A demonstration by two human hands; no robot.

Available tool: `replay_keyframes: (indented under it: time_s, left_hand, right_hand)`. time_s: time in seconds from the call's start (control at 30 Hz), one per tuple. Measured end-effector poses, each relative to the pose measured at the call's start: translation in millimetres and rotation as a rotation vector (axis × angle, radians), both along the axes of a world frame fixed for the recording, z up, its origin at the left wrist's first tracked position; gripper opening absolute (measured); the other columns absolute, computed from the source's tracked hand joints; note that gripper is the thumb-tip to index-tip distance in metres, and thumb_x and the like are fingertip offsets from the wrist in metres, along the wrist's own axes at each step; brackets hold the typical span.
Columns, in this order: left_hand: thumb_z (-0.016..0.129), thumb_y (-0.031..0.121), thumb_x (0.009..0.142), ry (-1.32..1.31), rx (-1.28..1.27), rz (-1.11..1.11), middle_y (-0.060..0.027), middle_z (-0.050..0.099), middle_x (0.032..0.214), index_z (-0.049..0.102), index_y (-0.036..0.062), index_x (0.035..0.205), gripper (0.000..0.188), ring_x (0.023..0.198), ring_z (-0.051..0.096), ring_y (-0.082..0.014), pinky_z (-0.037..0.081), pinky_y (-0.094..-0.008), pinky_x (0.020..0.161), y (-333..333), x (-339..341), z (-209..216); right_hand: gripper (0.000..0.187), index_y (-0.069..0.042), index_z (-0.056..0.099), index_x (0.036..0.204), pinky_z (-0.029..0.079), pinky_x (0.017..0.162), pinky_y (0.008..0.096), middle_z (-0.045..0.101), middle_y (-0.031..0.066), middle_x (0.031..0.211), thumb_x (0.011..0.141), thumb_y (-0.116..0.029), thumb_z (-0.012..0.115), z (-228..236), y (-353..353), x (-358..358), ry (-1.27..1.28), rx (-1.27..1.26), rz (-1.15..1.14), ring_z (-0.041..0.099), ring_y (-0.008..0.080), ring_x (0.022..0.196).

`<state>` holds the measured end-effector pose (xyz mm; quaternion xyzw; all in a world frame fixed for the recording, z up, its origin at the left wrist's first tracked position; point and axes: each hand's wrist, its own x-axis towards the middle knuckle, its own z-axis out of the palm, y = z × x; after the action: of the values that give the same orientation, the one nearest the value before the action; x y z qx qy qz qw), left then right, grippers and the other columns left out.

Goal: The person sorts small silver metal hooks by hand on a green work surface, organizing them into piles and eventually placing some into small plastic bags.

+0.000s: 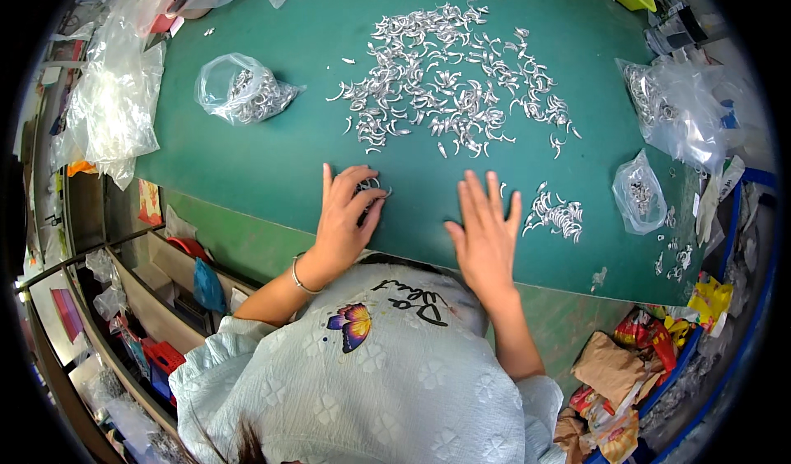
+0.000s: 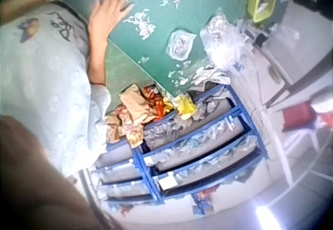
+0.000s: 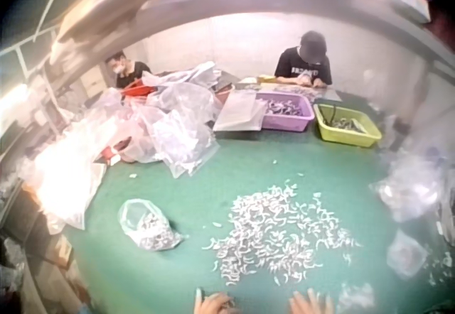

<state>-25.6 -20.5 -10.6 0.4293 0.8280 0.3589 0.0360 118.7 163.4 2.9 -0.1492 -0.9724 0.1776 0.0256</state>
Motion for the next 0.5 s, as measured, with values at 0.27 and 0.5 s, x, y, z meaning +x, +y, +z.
replay_keyframes:
  time_s: [0.27,0.5]
  left_hand:
    - [0.068,-0.003,0.08,-0.13,0.138,0.134,-0.0121,0.054,0.122,0.064,0.0047,0.103,0.025,0.124,0.049,-0.0355,0.023,-0.0658,0.11,-8.5,1.1,3.7]
    - [0.068,-0.005,0.08,-0.127,0.168,0.232,-0.0143,0.052,0.126,0.06,0.0036,0.115,0.036,0.124,0.05,-0.0348,0.027,-0.0572,0.112,-23.8,1.5,7.5]
  right_hand:
    - [0.048,0.001,0.051,0.134,0.017,0.116,0.0544,0.042,0.0136,0.149,0.091,-0.018,0.062,-6.4,11.6,23.1,0.121,0.099,-0.283,0.029,0.0348,0.144]
    - [0.052,0.001,0.045,0.139,0.013,0.116,0.0565,0.037,0.0159,0.152,0.093,-0.019,0.059,-14.2,8.3,24.3,0.046,0.177,-0.307,0.026,0.0371,0.145]
